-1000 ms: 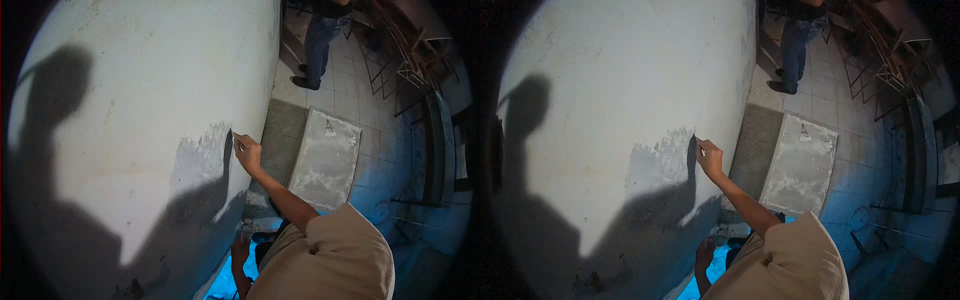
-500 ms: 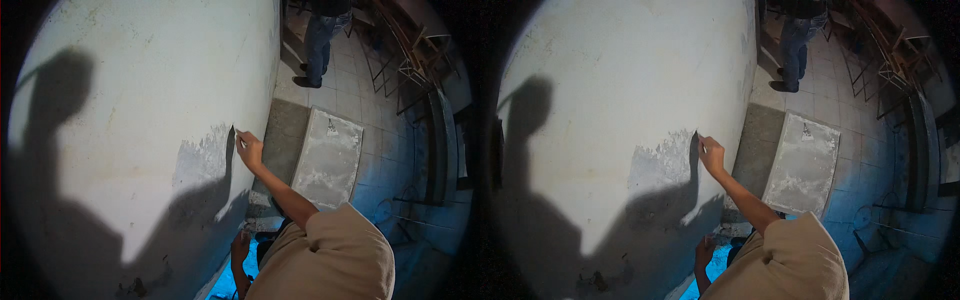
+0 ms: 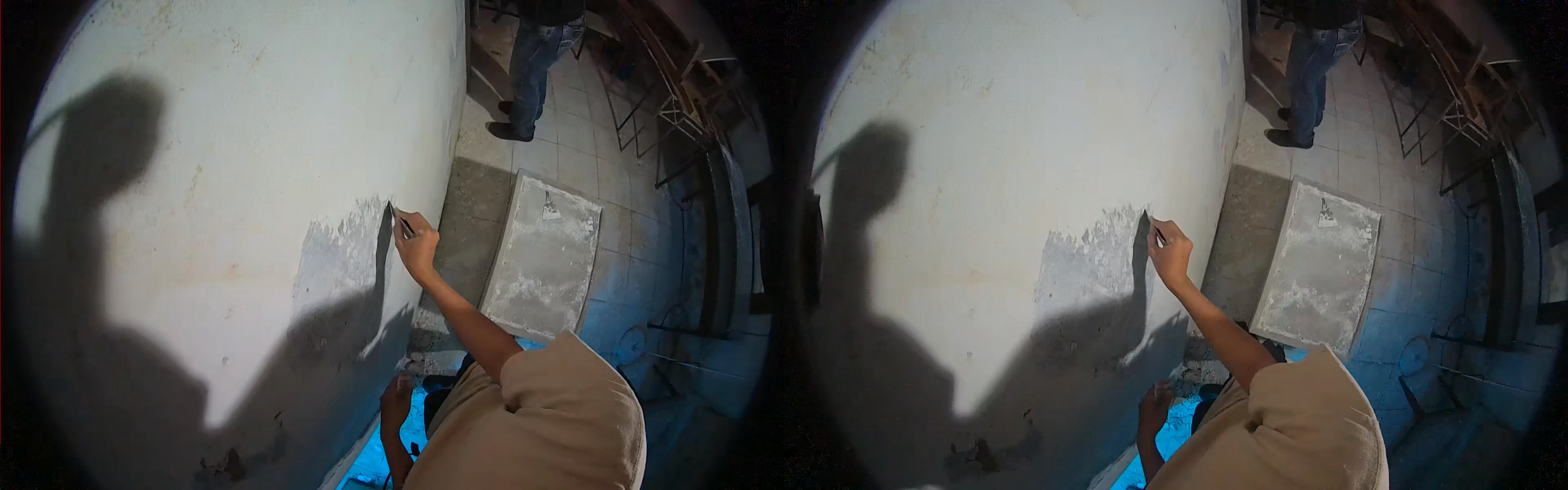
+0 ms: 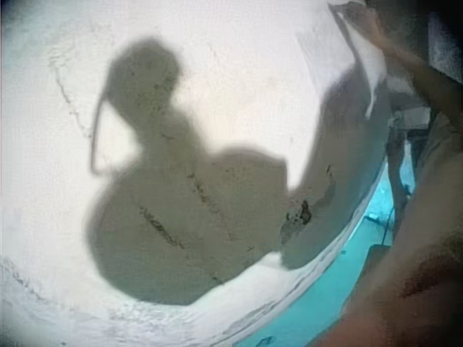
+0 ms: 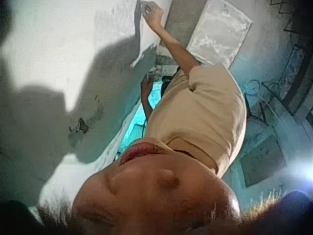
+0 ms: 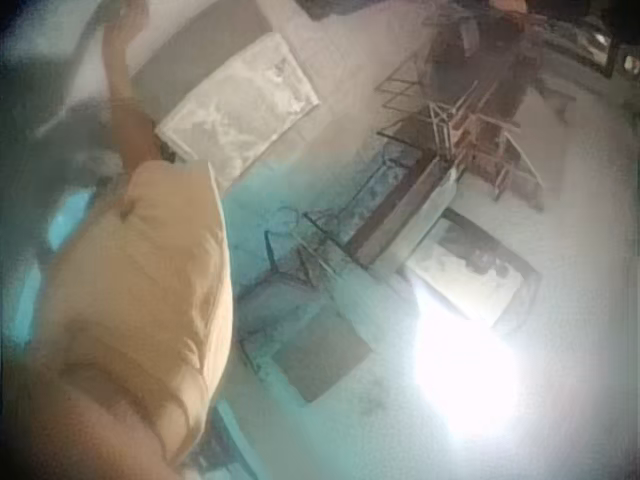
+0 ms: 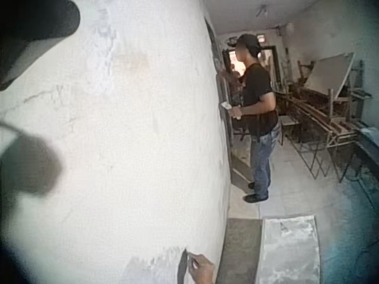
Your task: The person repairs a wall by scraping it and applying putty with a putty knife.
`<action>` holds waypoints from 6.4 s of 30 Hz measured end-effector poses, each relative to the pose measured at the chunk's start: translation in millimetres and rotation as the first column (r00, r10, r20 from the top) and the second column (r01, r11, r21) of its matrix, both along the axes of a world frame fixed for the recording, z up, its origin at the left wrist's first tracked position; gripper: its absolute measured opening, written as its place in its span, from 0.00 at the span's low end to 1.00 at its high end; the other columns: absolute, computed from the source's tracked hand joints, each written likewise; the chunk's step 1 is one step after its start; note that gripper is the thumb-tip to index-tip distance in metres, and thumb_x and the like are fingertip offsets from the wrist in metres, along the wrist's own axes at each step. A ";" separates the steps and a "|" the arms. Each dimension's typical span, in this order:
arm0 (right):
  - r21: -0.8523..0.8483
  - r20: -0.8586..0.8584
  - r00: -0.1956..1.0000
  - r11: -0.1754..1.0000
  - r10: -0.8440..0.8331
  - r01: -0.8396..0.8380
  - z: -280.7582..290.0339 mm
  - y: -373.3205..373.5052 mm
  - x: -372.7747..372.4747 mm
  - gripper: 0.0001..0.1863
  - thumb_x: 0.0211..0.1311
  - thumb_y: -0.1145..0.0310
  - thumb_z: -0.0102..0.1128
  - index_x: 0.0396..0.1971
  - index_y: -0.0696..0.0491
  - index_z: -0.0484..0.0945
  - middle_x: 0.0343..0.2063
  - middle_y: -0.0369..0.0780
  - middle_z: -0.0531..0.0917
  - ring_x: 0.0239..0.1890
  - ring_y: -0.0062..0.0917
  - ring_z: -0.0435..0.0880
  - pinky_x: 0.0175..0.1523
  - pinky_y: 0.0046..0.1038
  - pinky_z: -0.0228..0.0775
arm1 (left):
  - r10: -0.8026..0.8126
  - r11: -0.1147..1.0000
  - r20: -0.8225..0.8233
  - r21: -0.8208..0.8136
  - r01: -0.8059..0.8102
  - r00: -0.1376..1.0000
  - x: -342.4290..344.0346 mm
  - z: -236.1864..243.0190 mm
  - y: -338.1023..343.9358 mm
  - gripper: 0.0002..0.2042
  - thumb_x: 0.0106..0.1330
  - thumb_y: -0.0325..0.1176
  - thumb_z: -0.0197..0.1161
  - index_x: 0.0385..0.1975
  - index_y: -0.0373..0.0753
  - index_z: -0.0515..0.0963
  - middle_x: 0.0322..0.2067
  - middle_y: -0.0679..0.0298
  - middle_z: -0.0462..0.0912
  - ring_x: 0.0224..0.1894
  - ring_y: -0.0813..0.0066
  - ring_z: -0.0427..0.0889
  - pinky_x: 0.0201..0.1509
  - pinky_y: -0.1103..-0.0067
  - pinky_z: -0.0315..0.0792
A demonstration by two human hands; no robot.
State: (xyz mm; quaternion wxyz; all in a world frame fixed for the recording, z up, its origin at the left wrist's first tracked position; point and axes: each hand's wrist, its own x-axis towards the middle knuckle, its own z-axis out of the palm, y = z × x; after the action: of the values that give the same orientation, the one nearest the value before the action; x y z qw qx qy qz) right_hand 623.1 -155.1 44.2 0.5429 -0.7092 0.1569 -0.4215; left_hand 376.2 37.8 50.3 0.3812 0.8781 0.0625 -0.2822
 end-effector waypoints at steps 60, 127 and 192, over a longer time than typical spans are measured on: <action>-0.017 -0.376 0.926 0.999 0.030 -0.039 -7.3 -13.2 24.6 0.07 0.41 0.76 0.56 0.24 0.57 0.79 0.25 0.46 0.80 0.26 0.40 0.79 0.32 0.32 0.72 | 0.047 0.998 0.078 -0.033 -0.045 0.996 -19.3 -17.2 18.2 0.14 0.60 0.35 0.54 0.44 0.39 0.73 0.37 0.57 0.79 0.42 0.69 0.78 0.45 0.76 0.69; 0.210 -0.396 0.918 0.976 0.033 0.055 0.6 10.0 11.6 0.16 0.47 0.77 0.55 0.40 0.55 0.78 0.34 0.51 0.80 0.34 0.37 0.81 0.40 0.27 0.71 | 0.416 0.861 0.225 -0.411 -0.301 0.881 -6.1 41.0 8.3 0.09 0.60 0.26 0.55 0.39 0.33 0.73 0.33 0.61 0.79 0.38 0.75 0.77 0.46 0.78 0.69; 0.152 -0.408 0.913 0.983 -0.029 0.099 7.2 31.1 -13.8 0.15 0.50 0.75 0.54 0.40 0.59 0.77 0.29 0.52 0.80 0.29 0.38 0.82 0.35 0.31 0.72 | 0.390 0.858 0.140 -0.413 -0.305 0.910 11.9 26.4 25.8 0.12 0.61 0.32 0.56 0.40 0.31 0.73 0.35 0.60 0.78 0.38 0.74 0.76 0.44 0.79 0.68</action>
State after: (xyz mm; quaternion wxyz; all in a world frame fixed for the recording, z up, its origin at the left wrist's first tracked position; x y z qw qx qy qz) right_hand 609.3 -124.0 51.4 0.5431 -0.7264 0.3242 -0.2688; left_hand 388.0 63.7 76.7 0.5944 0.7862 0.1223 -0.1169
